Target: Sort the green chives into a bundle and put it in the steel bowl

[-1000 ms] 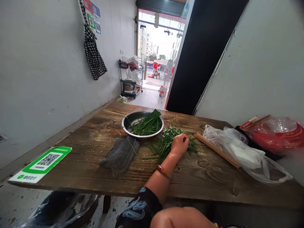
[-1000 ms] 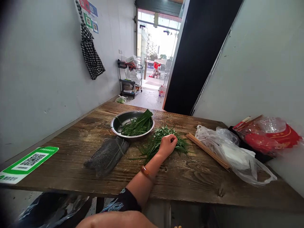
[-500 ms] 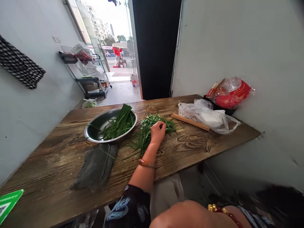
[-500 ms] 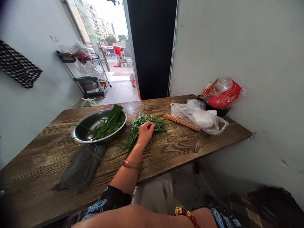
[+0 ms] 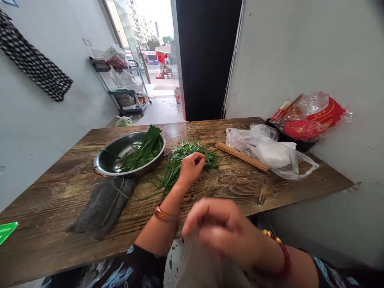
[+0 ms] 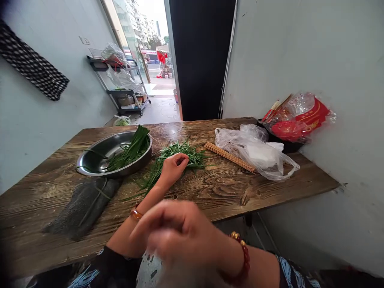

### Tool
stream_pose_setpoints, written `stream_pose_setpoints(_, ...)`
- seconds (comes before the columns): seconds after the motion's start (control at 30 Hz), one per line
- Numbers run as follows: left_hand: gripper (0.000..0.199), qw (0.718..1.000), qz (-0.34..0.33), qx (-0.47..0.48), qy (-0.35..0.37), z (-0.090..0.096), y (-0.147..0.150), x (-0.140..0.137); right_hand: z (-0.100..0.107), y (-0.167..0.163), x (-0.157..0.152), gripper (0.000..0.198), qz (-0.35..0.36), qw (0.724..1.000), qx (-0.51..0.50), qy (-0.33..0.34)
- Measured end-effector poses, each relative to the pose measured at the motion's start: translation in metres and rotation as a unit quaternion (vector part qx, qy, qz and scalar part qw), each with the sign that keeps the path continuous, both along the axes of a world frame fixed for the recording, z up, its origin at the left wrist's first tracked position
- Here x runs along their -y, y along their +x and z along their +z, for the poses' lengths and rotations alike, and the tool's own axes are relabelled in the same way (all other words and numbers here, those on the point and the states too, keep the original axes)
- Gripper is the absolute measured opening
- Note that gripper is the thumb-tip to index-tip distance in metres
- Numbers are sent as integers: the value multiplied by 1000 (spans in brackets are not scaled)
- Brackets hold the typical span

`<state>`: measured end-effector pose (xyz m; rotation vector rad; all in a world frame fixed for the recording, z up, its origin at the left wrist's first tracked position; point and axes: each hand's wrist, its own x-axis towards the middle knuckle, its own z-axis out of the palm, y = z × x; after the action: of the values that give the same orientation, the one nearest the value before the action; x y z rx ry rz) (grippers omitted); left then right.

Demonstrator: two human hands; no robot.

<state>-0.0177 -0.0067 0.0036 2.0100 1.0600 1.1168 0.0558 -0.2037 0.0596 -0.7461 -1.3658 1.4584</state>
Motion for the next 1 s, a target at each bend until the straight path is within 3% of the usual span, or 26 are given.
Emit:
stream_pose_setpoints(0.17,10,999,9,6,-38,5,-3,3,-32,43,-88,29,-194,974,108,38)
stream_pose_setpoints(0.27,10,998,19,14,-54,5,-5,3,-50,65,-120,33,-232,953,173,88)
stream_pose_setpoints(0.4,7,996,26,24,-77,5,-5,2,-60,78,-148,35,-244,941,207,111)
stream_pose_setpoints(0.77,14,980,23,114,-160,3,-6,0,-68,94,-153,37,-234,953,180,71)
stream_pose_setpoints(1.0,17,978,21,122,-170,6,-4,4,-64,88,-152,32,-222,932,262,116)
